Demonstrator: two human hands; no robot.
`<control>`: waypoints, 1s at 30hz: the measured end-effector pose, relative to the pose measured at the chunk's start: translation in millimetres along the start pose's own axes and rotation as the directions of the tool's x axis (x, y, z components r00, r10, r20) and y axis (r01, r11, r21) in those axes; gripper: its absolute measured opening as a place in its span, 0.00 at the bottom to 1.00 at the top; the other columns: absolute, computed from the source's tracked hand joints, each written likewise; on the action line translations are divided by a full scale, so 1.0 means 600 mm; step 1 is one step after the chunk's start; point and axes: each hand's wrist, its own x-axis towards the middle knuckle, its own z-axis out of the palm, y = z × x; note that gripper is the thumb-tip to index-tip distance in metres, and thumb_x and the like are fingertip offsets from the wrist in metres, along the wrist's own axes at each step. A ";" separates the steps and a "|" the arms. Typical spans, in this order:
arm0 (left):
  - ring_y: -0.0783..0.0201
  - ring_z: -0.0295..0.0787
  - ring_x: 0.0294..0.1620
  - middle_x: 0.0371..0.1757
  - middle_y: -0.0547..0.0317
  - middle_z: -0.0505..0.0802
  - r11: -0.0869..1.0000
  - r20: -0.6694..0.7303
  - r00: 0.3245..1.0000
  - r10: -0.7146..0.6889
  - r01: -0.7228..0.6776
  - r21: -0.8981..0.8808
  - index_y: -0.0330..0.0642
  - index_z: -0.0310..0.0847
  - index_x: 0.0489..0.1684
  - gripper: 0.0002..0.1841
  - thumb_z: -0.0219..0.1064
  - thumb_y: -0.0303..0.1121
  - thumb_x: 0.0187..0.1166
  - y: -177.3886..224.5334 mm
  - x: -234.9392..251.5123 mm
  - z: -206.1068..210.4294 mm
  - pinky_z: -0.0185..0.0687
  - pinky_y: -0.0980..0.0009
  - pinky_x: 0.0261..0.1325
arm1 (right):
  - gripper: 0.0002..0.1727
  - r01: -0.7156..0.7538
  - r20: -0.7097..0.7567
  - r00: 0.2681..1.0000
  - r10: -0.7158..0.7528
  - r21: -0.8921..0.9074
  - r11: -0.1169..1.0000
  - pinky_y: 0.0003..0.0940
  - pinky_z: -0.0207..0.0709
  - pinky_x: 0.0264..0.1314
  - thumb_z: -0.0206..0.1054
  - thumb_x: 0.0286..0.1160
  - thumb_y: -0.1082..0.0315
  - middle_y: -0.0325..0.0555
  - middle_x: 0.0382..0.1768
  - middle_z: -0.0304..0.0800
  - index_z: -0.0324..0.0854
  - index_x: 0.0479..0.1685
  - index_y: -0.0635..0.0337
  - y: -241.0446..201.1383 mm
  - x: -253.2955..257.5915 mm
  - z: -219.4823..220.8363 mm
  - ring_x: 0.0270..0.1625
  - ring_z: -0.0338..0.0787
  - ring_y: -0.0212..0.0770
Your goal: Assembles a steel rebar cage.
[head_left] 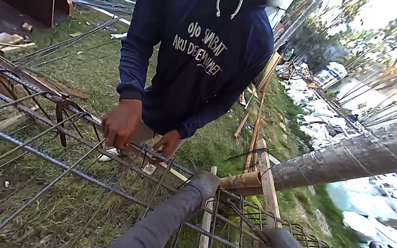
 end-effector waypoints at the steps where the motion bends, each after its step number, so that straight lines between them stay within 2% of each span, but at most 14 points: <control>1: 0.36 0.86 0.66 0.67 0.47 0.90 1.000 0.002 1.000 -0.002 0.002 0.002 0.58 0.82 0.73 0.22 0.65 0.32 0.79 0.000 0.001 0.000 0.80 0.29 0.59 | 0.21 -0.059 -0.003 0.998 0.059 -0.046 0.997 0.60 0.74 0.67 0.54 0.90 0.68 0.76 0.50 0.88 0.82 0.56 0.85 -0.021 -0.001 -0.007 0.58 0.87 0.66; 2: 0.36 0.86 0.66 0.67 0.47 0.90 1.000 0.004 1.000 -0.006 0.006 0.006 0.57 0.82 0.73 0.22 0.64 0.31 0.79 0.001 0.000 -0.001 0.80 0.30 0.59 | 0.21 -0.065 -0.032 0.998 0.062 -0.105 0.992 0.63 0.73 0.69 0.53 0.90 0.67 0.74 0.55 0.89 0.83 0.59 0.81 0.001 0.026 0.007 0.63 0.87 0.68; 4: 0.36 0.87 0.64 0.65 0.46 0.90 1.000 0.008 1.000 -0.010 0.010 0.020 0.57 0.81 0.71 0.22 0.63 0.30 0.78 0.004 -0.002 -0.001 0.81 0.31 0.57 | 0.23 0.011 -0.142 0.988 -0.053 -0.279 0.960 0.67 0.81 0.59 0.53 0.89 0.57 0.68 0.55 0.91 0.87 0.53 0.69 0.113 0.122 0.065 0.60 0.90 0.68; 6: 0.36 0.87 0.64 0.65 0.46 0.90 1.000 0.015 1.000 -0.015 0.015 0.006 0.57 0.80 0.74 0.23 0.63 0.30 0.78 0.005 -0.009 -0.004 0.81 0.31 0.56 | 0.23 0.003 -0.159 0.985 -0.069 -0.383 0.924 0.68 0.80 0.62 0.55 0.87 0.53 0.69 0.62 0.86 0.88 0.55 0.62 0.161 0.181 0.084 0.65 0.86 0.70; 8: 0.35 0.86 0.65 0.65 0.44 0.89 0.999 0.016 1.000 -0.021 0.022 -0.033 0.55 0.80 0.75 0.24 0.62 0.29 0.79 0.005 -0.020 -0.014 0.81 0.31 0.57 | 0.20 -0.016 -0.186 0.980 -0.068 -0.417 0.909 0.72 0.74 0.67 0.62 0.81 0.56 0.71 0.66 0.83 0.88 0.57 0.62 0.163 0.203 0.083 0.69 0.82 0.73; 10: 0.33 0.86 0.64 0.64 0.41 0.89 0.998 0.025 0.999 -0.027 0.028 -0.061 0.51 0.81 0.73 0.21 0.61 0.30 0.81 0.007 -0.026 -0.020 0.80 0.30 0.58 | 0.18 -0.024 -0.216 0.973 -0.077 -0.427 0.904 0.75 0.69 0.70 0.65 0.78 0.60 0.73 0.67 0.82 0.87 0.57 0.64 0.159 0.206 0.085 0.70 0.80 0.75; 13: 0.32 0.86 0.61 0.61 0.38 0.90 0.997 0.018 0.999 -0.030 0.031 -0.069 0.47 0.83 0.66 0.18 0.63 0.28 0.79 0.006 -0.024 -0.018 0.80 0.30 0.56 | 0.18 -0.003 -0.254 0.960 -0.119 -0.433 0.901 0.79 0.65 0.72 0.64 0.80 0.60 0.72 0.65 0.83 0.87 0.57 0.64 0.164 0.207 0.087 0.70 0.80 0.76; 17: 0.33 0.87 0.61 0.61 0.40 0.90 0.998 0.022 0.999 -0.029 0.031 -0.058 0.47 0.83 0.66 0.18 0.63 0.28 0.79 0.007 -0.022 -0.017 0.80 0.31 0.55 | 0.20 0.011 -0.280 0.948 -0.149 -0.439 0.899 0.81 0.61 0.74 0.61 0.84 0.56 0.71 0.66 0.83 0.87 0.58 0.63 0.173 0.214 0.092 0.72 0.79 0.76; 21: 0.33 0.86 0.62 0.60 0.38 0.90 0.997 0.028 0.999 -0.040 0.042 -0.064 0.44 0.82 0.67 0.17 0.62 0.27 0.80 0.010 -0.028 -0.023 0.80 0.31 0.57 | 0.23 0.014 -0.304 0.940 -0.153 -0.415 0.910 0.80 0.62 0.74 0.58 0.87 0.52 0.68 0.67 0.83 0.88 0.60 0.61 0.169 0.220 0.089 0.73 0.79 0.73; 23: 0.33 0.86 0.62 0.60 0.38 0.90 0.996 0.040 0.998 -0.049 0.052 -0.071 0.44 0.82 0.67 0.17 0.62 0.27 0.80 0.010 -0.029 -0.024 0.80 0.31 0.57 | 0.22 0.014 -0.308 0.937 -0.165 -0.438 0.899 0.78 0.63 0.75 0.58 0.88 0.53 0.68 0.65 0.85 0.89 0.56 0.62 0.174 0.226 0.086 0.71 0.81 0.73; 26: 0.33 0.86 0.62 0.61 0.38 0.90 0.995 0.040 0.998 -0.047 0.050 -0.082 0.43 0.83 0.65 0.16 0.63 0.28 0.80 0.010 -0.024 -0.021 0.80 0.31 0.57 | 0.18 -0.020 -0.304 0.939 -0.162 -0.519 0.855 0.69 0.75 0.67 0.59 0.86 0.59 0.69 0.58 0.88 0.88 0.53 0.64 0.177 0.237 0.064 0.64 0.86 0.72; 27: 0.33 0.87 0.61 0.60 0.38 0.90 0.995 0.043 0.998 -0.042 0.046 -0.084 0.44 0.83 0.64 0.17 0.64 0.28 0.78 0.009 -0.021 -0.021 0.80 0.30 0.56 | 0.19 -0.039 -0.311 0.937 -0.159 -0.546 0.837 0.67 0.79 0.63 0.59 0.87 0.57 0.69 0.56 0.89 0.88 0.53 0.64 0.176 0.243 0.055 0.62 0.88 0.71; 30: 0.32 0.85 0.63 0.62 0.38 0.89 0.996 0.080 0.997 -0.016 0.023 -0.087 0.46 0.82 0.66 0.20 0.68 0.30 0.74 0.006 -0.007 -0.031 0.78 0.28 0.56 | 0.26 -0.110 -0.296 0.951 -0.085 -0.585 0.804 0.65 0.81 0.61 0.61 0.85 0.49 0.68 0.56 0.89 0.85 0.54 0.68 0.163 0.260 0.014 0.63 0.88 0.70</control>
